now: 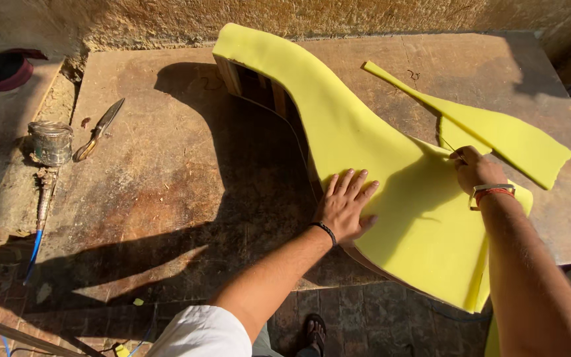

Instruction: The person cuts a large yellow foam sheet to fit a wooden chair frame using a long serrated knife. They trim the edges, remove excess pieces, and apply adhesive from a spray gun to the frame before placing a cut foam piece onto it.

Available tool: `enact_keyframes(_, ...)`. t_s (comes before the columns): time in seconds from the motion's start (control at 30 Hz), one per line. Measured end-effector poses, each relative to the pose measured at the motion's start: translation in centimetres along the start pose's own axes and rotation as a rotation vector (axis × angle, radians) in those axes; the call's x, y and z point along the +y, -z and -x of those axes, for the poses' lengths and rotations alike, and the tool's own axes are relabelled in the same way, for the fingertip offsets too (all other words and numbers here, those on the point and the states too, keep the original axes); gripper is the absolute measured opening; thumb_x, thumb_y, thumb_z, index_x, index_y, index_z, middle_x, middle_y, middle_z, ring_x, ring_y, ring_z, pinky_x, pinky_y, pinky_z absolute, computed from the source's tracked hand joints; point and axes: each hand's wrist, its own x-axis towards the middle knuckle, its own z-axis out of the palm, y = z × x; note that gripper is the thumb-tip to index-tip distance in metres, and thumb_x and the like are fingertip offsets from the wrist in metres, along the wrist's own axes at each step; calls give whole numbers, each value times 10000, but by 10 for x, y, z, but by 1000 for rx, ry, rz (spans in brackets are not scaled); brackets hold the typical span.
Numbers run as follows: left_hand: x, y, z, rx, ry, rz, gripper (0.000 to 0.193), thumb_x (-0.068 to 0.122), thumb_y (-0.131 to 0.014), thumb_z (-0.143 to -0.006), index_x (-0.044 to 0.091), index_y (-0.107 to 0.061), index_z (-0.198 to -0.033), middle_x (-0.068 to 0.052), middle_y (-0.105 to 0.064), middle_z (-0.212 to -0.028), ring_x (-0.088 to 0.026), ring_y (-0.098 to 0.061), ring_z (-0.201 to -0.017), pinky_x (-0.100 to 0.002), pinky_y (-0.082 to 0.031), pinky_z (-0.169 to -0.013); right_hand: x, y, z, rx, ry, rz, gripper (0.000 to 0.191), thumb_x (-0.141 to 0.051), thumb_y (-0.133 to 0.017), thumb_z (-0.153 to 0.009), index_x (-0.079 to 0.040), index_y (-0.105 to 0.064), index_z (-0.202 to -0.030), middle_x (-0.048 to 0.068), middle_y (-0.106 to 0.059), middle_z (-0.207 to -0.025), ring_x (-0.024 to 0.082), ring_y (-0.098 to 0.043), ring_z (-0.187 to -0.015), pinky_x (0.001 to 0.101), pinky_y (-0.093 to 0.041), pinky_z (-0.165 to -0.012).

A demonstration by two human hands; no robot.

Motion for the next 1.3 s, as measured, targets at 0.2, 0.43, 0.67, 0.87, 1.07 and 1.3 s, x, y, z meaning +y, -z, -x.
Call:
enact_keyframes(0.2, -20, 19, 70, 76, -18, -58, 800, 647, -475, -976, 189, -265, -1597, -174, -198, -1667, -411, -171, -1534, -622, -118, -1214, -57, 71, 86, 63, 148, 156, 265, -383, -532, -1120, -241, -691, -1277, 166, -766, -1053, 388, -711, -975, 504, -533, -885)
enact_keyframes(0.43, -28, 55, 187, 61, 276, 308, 777, 354, -623, -923, 167, -297, -1604, -184, -185, -1720, -396, -225, -1559, -487, -264, -1248, -84, 161, 148, -295, 504, -407, 332, -120, -535, -942, -153, -707, -1225, 79, -784, -1100, 257, -726, -1020, 422, -569, -872)
enact_keyframes(0.67, 28, 62, 197, 438, 611, 914, 743, 363, -573, -1047, 40, -212, -1611, -199, -224, -1700, -357, -249, -1574, -446, -258, -1258, -74, 132, 150, -437, 195, -745, 340, -71, -486, -1022, -35, -648, -1319, 135, -703, -1342, 262, -642, -1275, 432, -510, -1025)
enact_keyframes(0.87, -5, 71, 207, 566, 940, 2259, 765, 610, -394, -995, 69, -433, -1535, -156, -564, -1413, -290, -563, -1207, -448, -482, -968, -145, 34, 226, -206, 208, -894, 342, -135, -487, -1112, 5, -614, -1397, 247, -627, -1415, 458, -540, -1293, 524, -446, -1058)
enact_keyframes(1.07, -30, 68, 259, 721, 683, 2115, 641, 496, -449, -1075, 44, -477, -1530, -147, -614, -1387, -248, -592, -1187, -407, -516, -979, -231, 49, 307, -413, 217, -1268, 428, -180, -373, -1099, 13, -539, -1444, 136, -621, -1457, 231, -623, -1316, 354, -487, -1109)
enact_keyframes(1.3, -81, 108, 474, 313, 846, 1941, 588, 452, -448, -1076, 91, -489, -1538, -128, -603, -1434, -225, -605, -1221, -374, -506, -1017, -344, -63, 393, -588, 666, -1191, 385, -127, -464, -1067, 70, -595, -1371, 140, -621, -1420, 197, -519, -1374, 306, -344, -1160)
